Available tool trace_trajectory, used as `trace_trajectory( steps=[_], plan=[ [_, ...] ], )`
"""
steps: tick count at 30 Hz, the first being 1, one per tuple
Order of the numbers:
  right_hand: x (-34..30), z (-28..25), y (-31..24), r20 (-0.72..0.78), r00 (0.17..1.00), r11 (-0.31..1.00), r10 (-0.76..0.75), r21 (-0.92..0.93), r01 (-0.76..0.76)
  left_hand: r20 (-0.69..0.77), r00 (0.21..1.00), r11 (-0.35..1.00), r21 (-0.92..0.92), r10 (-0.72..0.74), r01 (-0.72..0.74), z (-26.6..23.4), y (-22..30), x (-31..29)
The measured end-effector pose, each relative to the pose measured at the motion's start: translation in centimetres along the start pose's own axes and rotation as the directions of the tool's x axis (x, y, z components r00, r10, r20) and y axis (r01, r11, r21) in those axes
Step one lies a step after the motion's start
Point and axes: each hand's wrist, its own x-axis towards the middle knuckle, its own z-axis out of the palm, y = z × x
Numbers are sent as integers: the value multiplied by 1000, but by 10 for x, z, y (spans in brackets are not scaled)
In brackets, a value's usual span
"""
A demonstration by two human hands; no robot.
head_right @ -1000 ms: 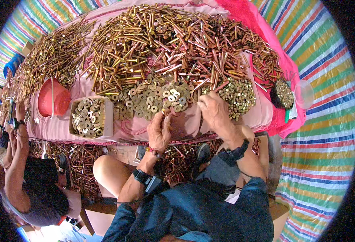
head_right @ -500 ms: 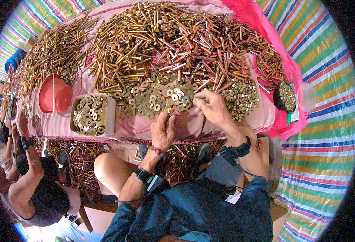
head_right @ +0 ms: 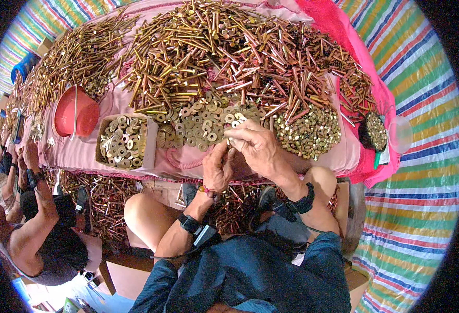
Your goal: The person threads metal washers onto long metal rods, then organizes the rods into piles by hand.
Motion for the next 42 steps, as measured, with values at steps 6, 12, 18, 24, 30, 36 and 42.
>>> trace_trajectory(
  steps=[6, 12, 18, 24, 30, 36, 42],
  plan=[
    [-4, 9, -3, -105, 992, 990, 64, 135, -50, -16, 999, 998, -31, 50, -50, 2, -4, 0],
    [-3, 7, -8, -86, 996, 999, -34, 39, 38, 15, 1000, 999, -42, 2, -1, 0, -6, -3],
    [-5, 10, -3, -95, 995, 996, -42, 72, 49, 13, 1000, 998, -65, -20, 21, 0, -3, -1],
    [-9, 14, -2, -134, 989, 998, -55, 14, 58, 53, 998, 999, -41, -18, 20, -1, -6, -3],
    [-9, 17, -7, -198, 980, 993, 12, 114, 11, 11, 1000, 997, -80, 14, -13, 1, -4, -2],
    [-9, 13, -8, -148, 985, 995, -91, 19, 95, 22, 999, 997, -73, 23, -21, -2, -3, -3],
    [-6, 10, -2, -113, 986, 991, -125, 36, 130, 20, 999, 998, -52, 41, -40, -1, -6, -3]
  ],
)
